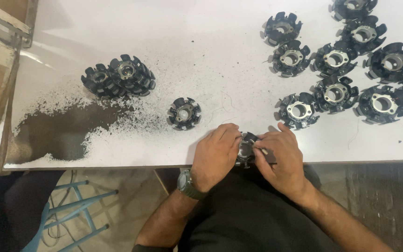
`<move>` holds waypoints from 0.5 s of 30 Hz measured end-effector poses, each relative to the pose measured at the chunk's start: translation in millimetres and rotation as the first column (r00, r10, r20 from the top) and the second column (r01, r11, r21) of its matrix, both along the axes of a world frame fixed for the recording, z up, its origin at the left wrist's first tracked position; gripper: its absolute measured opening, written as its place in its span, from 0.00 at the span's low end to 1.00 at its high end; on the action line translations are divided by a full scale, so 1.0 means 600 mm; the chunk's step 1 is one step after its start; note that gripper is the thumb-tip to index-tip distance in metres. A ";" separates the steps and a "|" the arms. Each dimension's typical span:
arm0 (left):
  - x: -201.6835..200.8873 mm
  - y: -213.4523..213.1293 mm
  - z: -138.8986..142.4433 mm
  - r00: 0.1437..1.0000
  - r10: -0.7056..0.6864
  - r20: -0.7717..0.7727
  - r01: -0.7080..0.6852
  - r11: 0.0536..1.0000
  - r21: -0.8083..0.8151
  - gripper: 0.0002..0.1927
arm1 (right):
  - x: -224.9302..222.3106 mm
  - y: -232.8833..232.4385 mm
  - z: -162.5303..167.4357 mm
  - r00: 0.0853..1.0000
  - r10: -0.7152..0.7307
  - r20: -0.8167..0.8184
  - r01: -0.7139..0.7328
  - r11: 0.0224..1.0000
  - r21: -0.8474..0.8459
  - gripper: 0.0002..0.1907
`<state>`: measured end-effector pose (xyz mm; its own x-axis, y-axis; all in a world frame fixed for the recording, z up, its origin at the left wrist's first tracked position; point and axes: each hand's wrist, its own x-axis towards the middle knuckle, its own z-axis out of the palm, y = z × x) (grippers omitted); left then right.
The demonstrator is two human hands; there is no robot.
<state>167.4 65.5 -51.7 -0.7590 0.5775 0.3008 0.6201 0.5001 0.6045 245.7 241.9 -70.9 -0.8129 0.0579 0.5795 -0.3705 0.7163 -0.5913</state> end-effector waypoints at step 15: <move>0.007 -0.016 -0.018 1.000 -0.011 -0.005 0.011 0.999 0.048 0.07 | 0.006 -0.001 -0.027 1.000 0.006 -0.018 -0.004 0.994 0.113 0.16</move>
<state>171.8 56.1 -62.4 -0.7514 0.5705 0.3317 0.6281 0.4641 0.6246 249.4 241.0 -87.1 -0.8020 -0.0130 0.5972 -0.3844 0.7764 -0.4995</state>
